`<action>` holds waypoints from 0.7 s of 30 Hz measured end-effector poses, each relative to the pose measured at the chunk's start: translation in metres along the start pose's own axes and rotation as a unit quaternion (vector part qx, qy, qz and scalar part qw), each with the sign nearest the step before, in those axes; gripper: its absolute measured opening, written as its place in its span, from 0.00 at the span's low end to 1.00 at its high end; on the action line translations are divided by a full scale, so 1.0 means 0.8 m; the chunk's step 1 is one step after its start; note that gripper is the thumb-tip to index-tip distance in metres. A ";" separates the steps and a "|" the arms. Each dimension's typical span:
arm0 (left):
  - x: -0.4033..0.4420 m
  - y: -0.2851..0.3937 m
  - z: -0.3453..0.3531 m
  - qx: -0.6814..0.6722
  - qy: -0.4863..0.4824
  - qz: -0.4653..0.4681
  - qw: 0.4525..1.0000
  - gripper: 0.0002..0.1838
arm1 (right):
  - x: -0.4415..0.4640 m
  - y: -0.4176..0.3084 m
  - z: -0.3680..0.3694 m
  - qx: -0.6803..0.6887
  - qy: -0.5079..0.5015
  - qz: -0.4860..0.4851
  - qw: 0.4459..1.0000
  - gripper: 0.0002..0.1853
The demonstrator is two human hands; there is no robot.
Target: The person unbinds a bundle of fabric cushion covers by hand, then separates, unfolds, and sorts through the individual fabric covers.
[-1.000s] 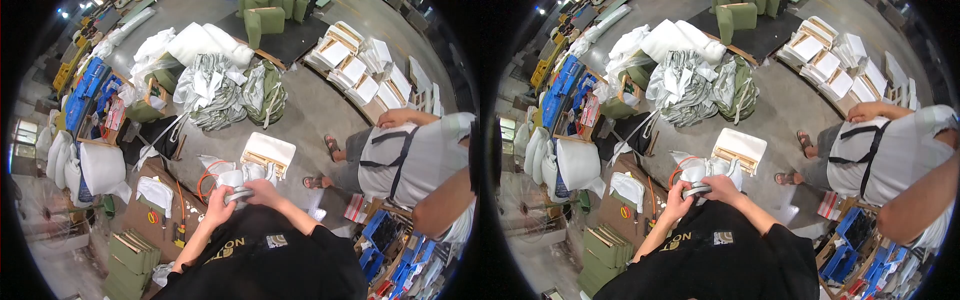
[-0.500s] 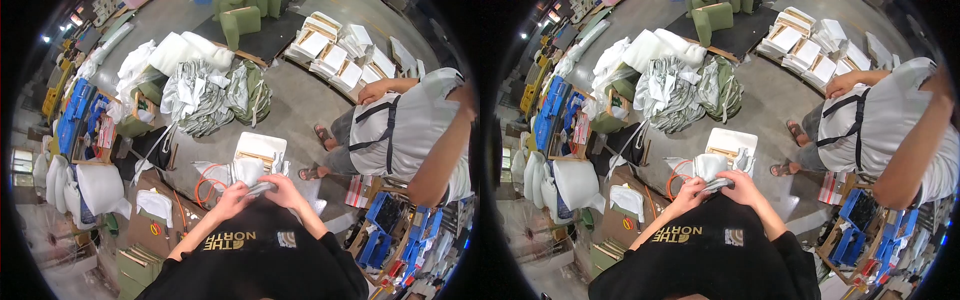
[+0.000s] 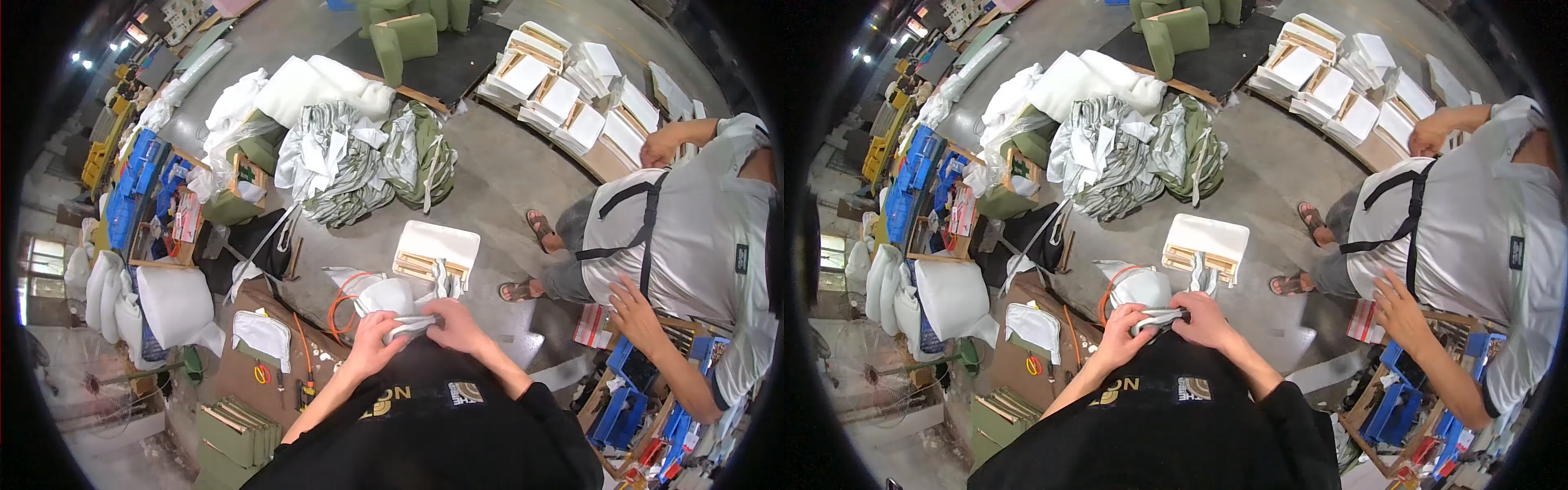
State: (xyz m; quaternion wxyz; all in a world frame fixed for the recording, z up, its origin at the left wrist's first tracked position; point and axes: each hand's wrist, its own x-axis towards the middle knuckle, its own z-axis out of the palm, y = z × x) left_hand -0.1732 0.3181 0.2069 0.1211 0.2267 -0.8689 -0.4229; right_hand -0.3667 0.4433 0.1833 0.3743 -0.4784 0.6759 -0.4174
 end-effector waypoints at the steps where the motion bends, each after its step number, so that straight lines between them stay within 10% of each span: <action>1: -0.004 -0.001 0.003 0.019 0.023 0.012 0.999 0.12 | 0.000 -0.002 0.000 0.031 -0.004 0.029 0.999 0.15; 21: -0.032 -0.026 0.007 -0.099 0.012 -0.066 0.993 0.13 | 0.024 -0.027 -0.045 -0.137 -0.119 0.019 0.983 0.21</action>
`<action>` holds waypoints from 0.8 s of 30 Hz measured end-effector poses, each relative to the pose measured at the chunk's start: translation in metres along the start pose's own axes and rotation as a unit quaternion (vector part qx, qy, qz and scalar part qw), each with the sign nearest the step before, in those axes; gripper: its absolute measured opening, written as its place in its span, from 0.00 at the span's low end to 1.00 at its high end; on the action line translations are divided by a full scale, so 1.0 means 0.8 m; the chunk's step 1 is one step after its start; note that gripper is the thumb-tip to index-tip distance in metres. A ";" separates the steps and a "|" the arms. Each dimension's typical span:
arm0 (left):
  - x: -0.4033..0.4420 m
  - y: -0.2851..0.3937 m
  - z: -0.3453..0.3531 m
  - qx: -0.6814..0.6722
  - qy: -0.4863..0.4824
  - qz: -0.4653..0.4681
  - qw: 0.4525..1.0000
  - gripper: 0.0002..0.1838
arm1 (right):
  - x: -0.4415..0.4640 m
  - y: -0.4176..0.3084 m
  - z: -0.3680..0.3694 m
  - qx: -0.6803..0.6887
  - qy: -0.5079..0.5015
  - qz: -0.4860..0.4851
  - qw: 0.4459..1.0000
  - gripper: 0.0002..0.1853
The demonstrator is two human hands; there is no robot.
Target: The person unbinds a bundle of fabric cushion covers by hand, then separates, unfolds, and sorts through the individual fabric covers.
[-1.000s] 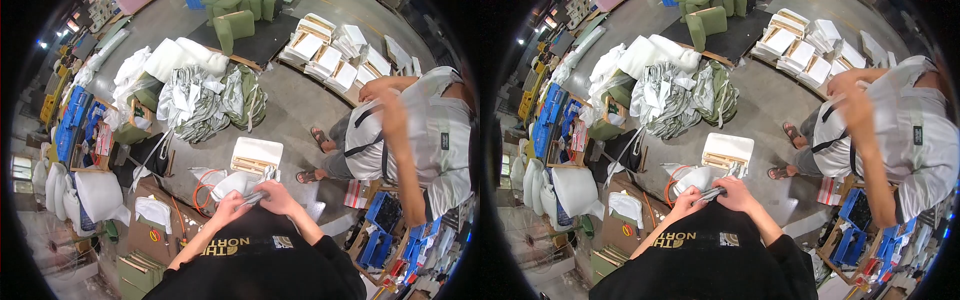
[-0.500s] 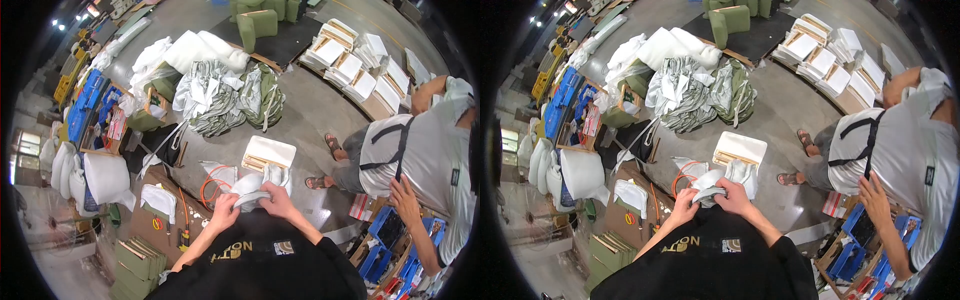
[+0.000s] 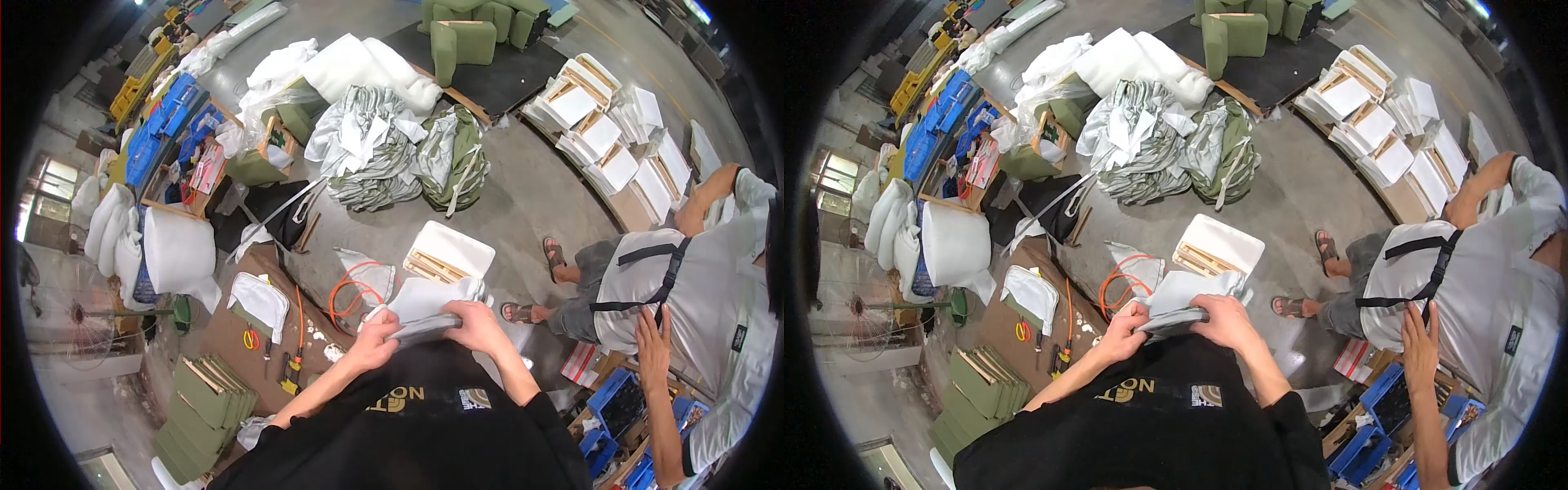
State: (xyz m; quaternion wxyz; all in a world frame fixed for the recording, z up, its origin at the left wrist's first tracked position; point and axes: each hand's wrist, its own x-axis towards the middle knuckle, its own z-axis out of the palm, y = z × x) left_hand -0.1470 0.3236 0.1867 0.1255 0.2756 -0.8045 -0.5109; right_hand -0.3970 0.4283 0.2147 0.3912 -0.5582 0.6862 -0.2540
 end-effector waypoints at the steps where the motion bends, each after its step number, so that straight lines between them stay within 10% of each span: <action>1: 0.003 0.001 -0.001 0.014 -0.001 0.014 1.000 0.14 | 0.001 0.004 0.001 -0.012 -0.006 -0.006 1.000 0.20; 10: 0.007 0.007 -0.011 0.232 -0.039 0.035 0.971 0.18 | 0.003 0.012 0.024 -0.010 0.028 -0.042 0.999 0.21; 24: 0.029 0.017 -0.003 0.200 0.001 0.055 0.978 0.22 | 0.002 0.024 0.036 0.096 0.105 -0.059 0.988 0.19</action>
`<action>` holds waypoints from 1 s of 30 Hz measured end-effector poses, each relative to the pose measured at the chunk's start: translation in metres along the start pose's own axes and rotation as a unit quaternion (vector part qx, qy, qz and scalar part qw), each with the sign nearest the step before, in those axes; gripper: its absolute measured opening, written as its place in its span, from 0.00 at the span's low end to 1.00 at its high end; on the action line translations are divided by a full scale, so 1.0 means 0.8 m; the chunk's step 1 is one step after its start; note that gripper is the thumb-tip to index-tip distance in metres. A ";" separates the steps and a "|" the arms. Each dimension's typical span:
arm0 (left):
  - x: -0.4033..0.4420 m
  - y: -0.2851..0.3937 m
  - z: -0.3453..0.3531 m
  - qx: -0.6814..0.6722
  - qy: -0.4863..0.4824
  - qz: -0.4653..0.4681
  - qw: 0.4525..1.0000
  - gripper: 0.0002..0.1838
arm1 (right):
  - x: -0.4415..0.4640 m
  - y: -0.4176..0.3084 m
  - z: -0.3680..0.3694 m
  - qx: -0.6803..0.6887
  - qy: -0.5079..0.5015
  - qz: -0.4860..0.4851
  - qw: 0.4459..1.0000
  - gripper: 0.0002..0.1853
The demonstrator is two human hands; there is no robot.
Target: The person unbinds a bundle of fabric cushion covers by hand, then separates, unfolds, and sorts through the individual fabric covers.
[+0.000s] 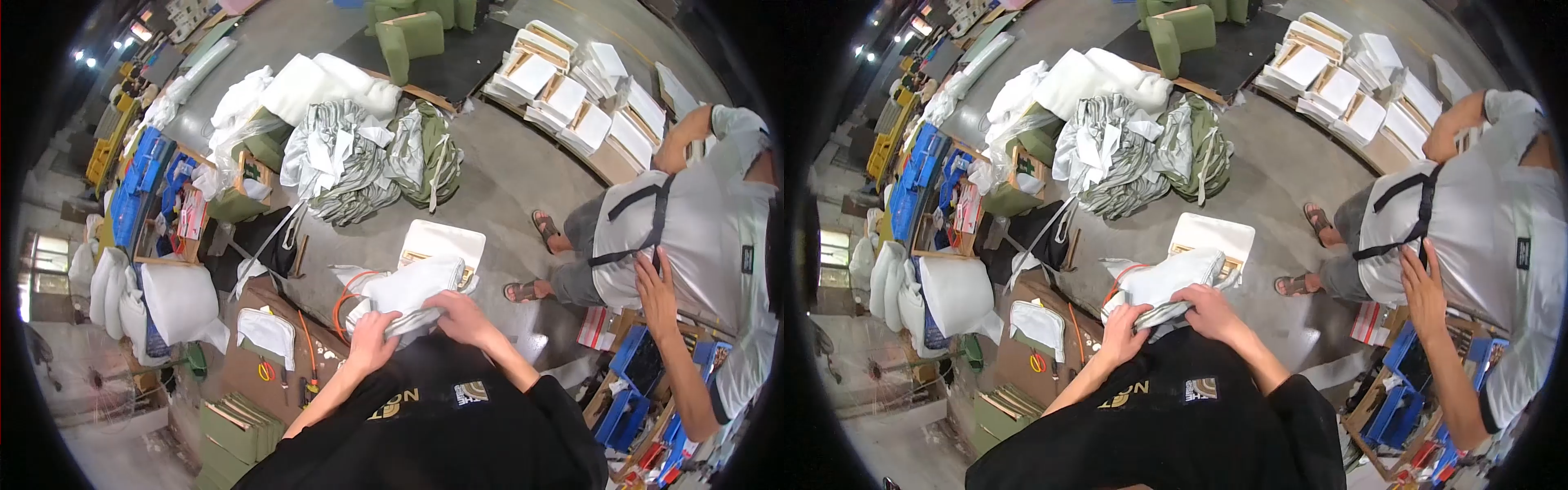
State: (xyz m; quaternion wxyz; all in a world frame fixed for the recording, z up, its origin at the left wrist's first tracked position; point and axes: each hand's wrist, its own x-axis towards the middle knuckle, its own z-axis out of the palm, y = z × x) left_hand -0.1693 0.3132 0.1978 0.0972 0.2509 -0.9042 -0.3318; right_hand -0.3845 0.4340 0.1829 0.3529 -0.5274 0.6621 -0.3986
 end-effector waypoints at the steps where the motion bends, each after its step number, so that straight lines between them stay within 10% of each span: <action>1: 0.001 0.000 -0.001 0.011 -0.008 0.005 1.000 0.21 | -0.002 0.000 0.001 0.006 0.017 -0.007 1.000 0.20; 19: -0.019 -0.017 -0.003 -0.035 0.056 0.024 0.998 0.19 | -0.010 0.016 0.024 -0.109 -0.030 0.102 0.988 0.25; 30: -0.039 -0.032 0.006 -0.088 0.143 -0.050 0.985 0.22 | 0.029 0.000 0.038 0.063 -0.021 0.048 0.997 0.22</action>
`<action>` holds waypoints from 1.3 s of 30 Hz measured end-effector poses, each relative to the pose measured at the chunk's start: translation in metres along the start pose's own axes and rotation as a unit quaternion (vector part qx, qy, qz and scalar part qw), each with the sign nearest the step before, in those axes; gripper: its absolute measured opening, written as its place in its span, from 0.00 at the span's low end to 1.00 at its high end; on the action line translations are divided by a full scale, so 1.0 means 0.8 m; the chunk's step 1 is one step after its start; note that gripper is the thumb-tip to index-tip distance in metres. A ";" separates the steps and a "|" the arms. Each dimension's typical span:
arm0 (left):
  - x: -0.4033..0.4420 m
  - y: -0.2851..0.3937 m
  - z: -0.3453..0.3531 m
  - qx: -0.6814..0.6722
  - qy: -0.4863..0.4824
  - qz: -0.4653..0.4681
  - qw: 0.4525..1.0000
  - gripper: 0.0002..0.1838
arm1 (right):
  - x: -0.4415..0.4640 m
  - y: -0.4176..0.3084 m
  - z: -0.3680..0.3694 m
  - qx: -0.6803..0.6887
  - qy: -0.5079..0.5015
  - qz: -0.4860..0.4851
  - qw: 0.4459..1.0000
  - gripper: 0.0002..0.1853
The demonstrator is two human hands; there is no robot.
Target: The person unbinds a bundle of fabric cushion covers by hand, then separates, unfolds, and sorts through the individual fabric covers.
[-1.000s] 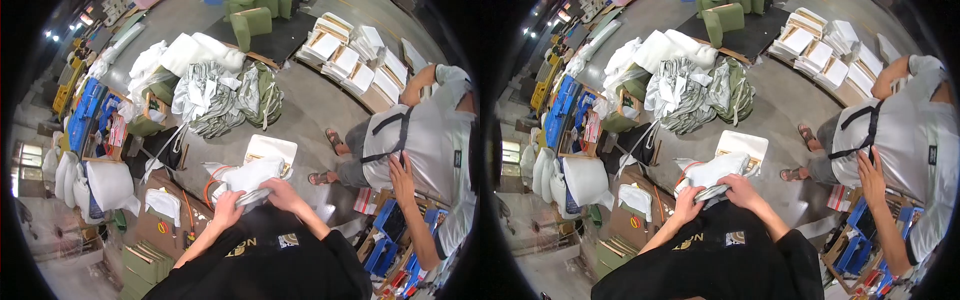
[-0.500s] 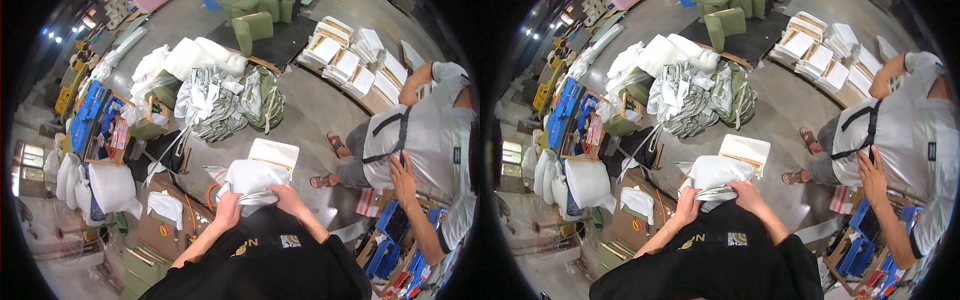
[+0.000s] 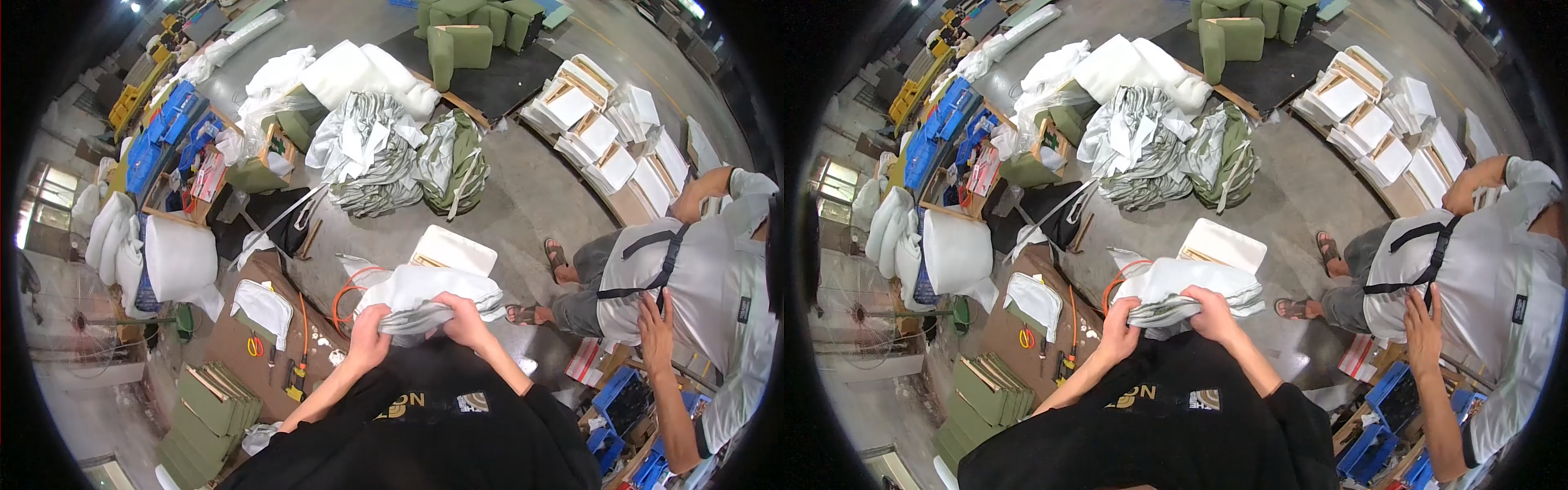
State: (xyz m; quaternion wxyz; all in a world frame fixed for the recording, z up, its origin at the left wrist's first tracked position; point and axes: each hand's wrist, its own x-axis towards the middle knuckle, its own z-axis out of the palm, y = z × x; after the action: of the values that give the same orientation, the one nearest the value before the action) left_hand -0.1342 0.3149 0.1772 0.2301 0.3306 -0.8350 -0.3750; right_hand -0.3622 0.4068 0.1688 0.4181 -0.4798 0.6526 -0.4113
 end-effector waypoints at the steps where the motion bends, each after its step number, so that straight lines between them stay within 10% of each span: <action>1: 0.002 -0.001 0.001 -0.008 0.015 -0.009 1.000 0.23 | 0.008 -0.010 0.001 0.011 0.001 -0.011 1.000 0.22; 4: 0.010 0.022 -0.012 -0.036 0.011 -0.081 0.996 0.26 | 0.028 -0.044 0.004 0.035 -0.009 -0.031 0.999 0.21; 9: 0.020 0.015 -0.020 -0.018 0.057 -0.081 0.995 0.16 | 0.066 -0.058 -0.005 0.044 -0.117 -0.069 0.990 0.49; 13: 0.008 0.018 -0.017 -0.076 0.070 -0.123 0.987 0.13 | 0.174 0.005 -0.064 0.520 -0.151 0.090 0.836 0.45; 14: 0.008 0.022 -0.019 -0.079 0.065 -0.123 0.987 0.13 | 0.191 -0.006 -0.059 0.394 0.017 0.110 0.912 0.44; 16: -0.004 0.019 -0.015 -0.062 0.065 -0.139 0.986 0.13 | 0.211 0.007 -0.060 0.251 -0.019 0.116 0.961 0.42; 24: -0.030 0.025 -0.021 -0.003 0.064 -0.210 0.976 0.13 | 0.131 0.130 0.034 0.236 -0.024 0.060 0.970 0.33; 39: -0.143 -0.004 -0.066 0.086 0.117 -0.104 0.984 0.14 | -0.111 0.324 0.092 0.119 0.123 0.462 0.870 0.15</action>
State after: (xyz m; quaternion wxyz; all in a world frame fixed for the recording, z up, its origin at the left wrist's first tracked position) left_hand -0.0226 0.3710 0.1917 0.2565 0.4763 -0.7924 -0.2820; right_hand -0.3492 0.5348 -0.0843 0.5305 -0.0155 0.7921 -0.3016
